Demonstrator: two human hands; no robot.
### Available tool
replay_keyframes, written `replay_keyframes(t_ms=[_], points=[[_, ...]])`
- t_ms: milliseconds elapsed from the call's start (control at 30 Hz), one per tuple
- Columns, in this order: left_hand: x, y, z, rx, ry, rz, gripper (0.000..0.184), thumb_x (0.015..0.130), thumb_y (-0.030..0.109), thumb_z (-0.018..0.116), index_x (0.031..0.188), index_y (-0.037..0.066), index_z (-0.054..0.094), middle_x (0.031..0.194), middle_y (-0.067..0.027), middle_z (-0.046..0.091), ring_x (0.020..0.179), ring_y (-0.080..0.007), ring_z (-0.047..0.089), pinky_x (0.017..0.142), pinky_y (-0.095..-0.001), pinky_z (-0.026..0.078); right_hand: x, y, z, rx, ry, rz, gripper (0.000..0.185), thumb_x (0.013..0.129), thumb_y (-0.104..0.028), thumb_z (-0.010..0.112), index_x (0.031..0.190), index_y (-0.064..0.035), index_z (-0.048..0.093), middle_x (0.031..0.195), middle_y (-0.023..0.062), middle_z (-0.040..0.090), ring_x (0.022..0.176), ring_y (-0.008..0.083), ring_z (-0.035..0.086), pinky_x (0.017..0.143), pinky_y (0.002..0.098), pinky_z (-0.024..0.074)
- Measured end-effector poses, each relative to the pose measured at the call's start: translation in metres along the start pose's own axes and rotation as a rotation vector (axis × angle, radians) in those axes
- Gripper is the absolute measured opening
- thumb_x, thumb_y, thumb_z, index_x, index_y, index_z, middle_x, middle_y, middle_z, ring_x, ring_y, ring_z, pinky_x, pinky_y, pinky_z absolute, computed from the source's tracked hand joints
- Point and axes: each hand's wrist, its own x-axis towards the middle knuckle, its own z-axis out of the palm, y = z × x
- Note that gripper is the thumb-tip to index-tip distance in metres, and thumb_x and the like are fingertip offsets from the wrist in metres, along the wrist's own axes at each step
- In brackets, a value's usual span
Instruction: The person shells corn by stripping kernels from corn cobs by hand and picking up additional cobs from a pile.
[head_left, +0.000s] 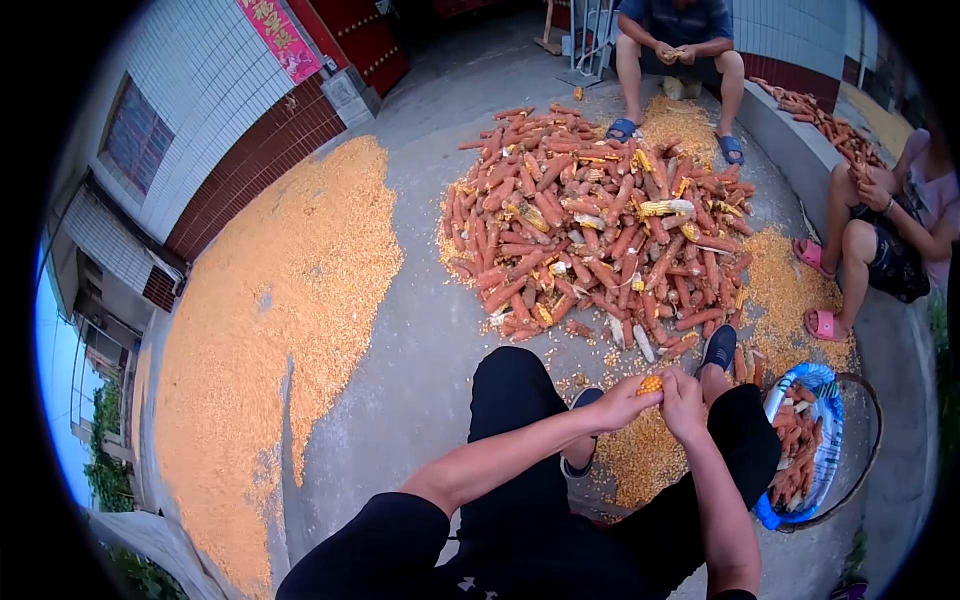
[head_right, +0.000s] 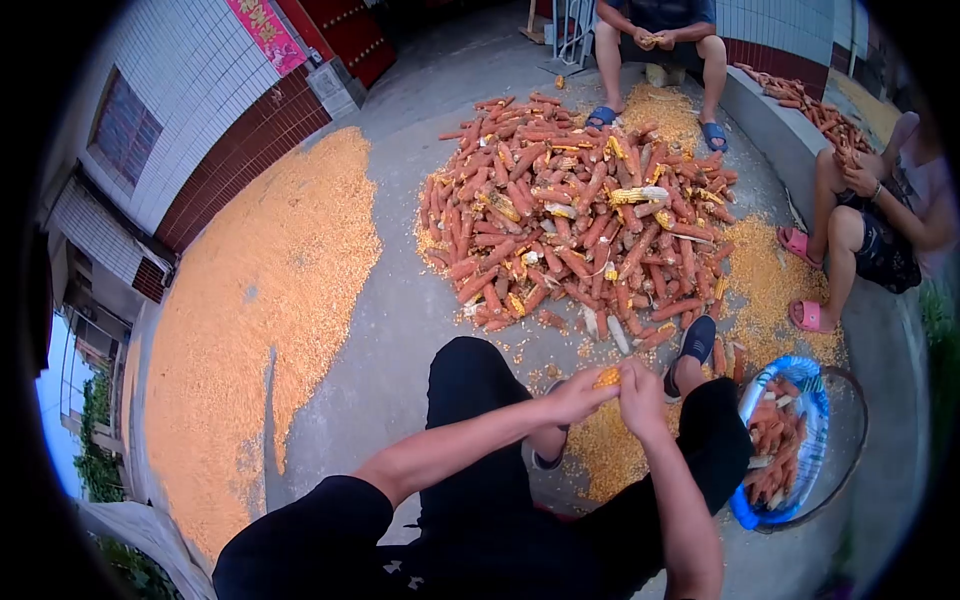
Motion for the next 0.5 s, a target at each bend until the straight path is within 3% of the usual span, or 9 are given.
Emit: replay_keyframes(t_ms=[67, 100, 167, 200, 267, 333, 367, 500], points=[[-0.006, 0.008, 0.000, -0.276, -0.080, -0.200, 0.040, 0.099, 0.031, 0.060, 0.123, 0.002, 0.046, 0.079, -0.0041, 0.059, 0.071, -0.0195, 0.059, 0.065, -0.0355, 0.048, 0.002, 0.008, 0.008, 0.149, -0.022, 0.051, 0.031, 0.105, -0.019, 0.043, 0.095, -0.0003, 0.065, 0.064, -0.0021, 0.052, 0.050, 0.0056, 0.045, 0.046, 0.0233, 0.0348], [-0.007, 0.006, -0.001, -0.347, -0.080, -0.203, 0.039, 0.100, 0.030, 0.059, 0.125, 0.003, 0.046, 0.079, -0.0023, 0.059, 0.070, -0.0183, 0.059, 0.064, -0.0340, 0.048, 0.004, 0.006, 0.010, 0.212, 0.009, 0.076, 0.030, 0.104, -0.019, 0.045, 0.093, -0.0001, 0.065, 0.064, -0.0021, 0.053, 0.049, 0.0048, 0.044, 0.045, 0.0230, 0.0337], [-0.001, 0.002, 0.002, -0.235, 0.019, 0.009, 0.041, 0.100, 0.031, 0.059, 0.127, 0.003, 0.045, 0.077, -0.0029, 0.060, 0.067, -0.0208, 0.060, 0.063, -0.0351, 0.049, 0.012, 0.004, 0.011, 0.353, 0.053, 0.139, 0.029, 0.103, -0.021, 0.050, 0.090, 0.0002, 0.066, 0.064, -0.0020, 0.053, 0.049, 0.0044, 0.044, 0.044, 0.0226, 0.0328], [0.007, 0.005, 0.010, -0.050, 0.114, 0.226, 0.044, 0.099, 0.032, 0.059, 0.127, 0.002, 0.044, 0.076, -0.0054, 0.062, 0.065, -0.0246, 0.061, 0.062, -0.0377, 0.049, 0.016, -0.004, 0.011, 0.429, 0.064, 0.183, 0.029, 0.102, -0.021, 0.051, 0.089, 0.0004, 0.066, 0.064, -0.0019, 0.053, 0.049, 0.0047, 0.045, 0.045, 0.0226, 0.0329], [0.009, 0.006, 0.012, 0.343, 0.263, 0.396, 0.048, 0.098, 0.034, 0.060, 0.128, 0.001, 0.043, 0.078, -0.0129, 0.066, 0.067, -0.0330, 0.064, 0.063, -0.0431, 0.050, 0.023, -0.021, 0.005, 0.359, 0.078, 0.200, 0.029, 0.099, -0.021, 0.054, 0.086, 0.0022, 0.066, 0.068, 0.0010, 0.058, 0.057, 0.0074, 0.050, 0.052, 0.0247, 0.0375], [-0.010, 0.038, 0.009, 0.749, 0.396, 0.289, 0.052, 0.096, 0.036, 0.061, 0.127, 0.000, 0.042, 0.084, -0.0230, 0.068, 0.074, -0.0423, 0.066, 0.067, -0.0486, 0.051, 0.029, -0.041, 0.000, 0.275, 0.074, 0.208, 0.029, 0.096, -0.020, 0.057, 0.084, 0.0041, 0.067, 0.071, 0.0039, 0.062, 0.065, 0.0102, 0.055, 0.060, 0.0268, 0.0420], [-0.022, 0.064, 0.012, 0.791, 0.356, 0.124, 0.048, 0.093, 0.038, 0.063, 0.112, -0.001, 0.045, 0.096, -0.0298, 0.064, 0.089, -0.0472, 0.064, 0.073, -0.0544, 0.049, 0.030, -0.039, 0.003, 0.288, 0.067, 0.218, 0.029, 0.096, -0.021, 0.057, 0.084, 0.0036, 0.068, 0.070, 0.0036, 0.061, 0.063, 0.0100, 0.054, 0.058, 0.0263, 0.0415], [-0.024, 0.036, 0.010, 0.758, 0.377, 0.086, 0.048, 0.093, 0.039, 0.064, 0.113, -0.001, 0.045, 0.095, -0.0277, 0.065, 0.088, -0.0465, 0.064, 0.073, -0.0537, 0.049, 0.022, -0.025, 0.011, 0.368, 0.001, 0.306, 0.029, 0.099, -0.024, 0.056, 0.088, -0.0003, 0.068, 0.069, 0.0009, 0.059, 0.053, 0.0075, 0.049, 0.046, 0.0233, 0.0349]])
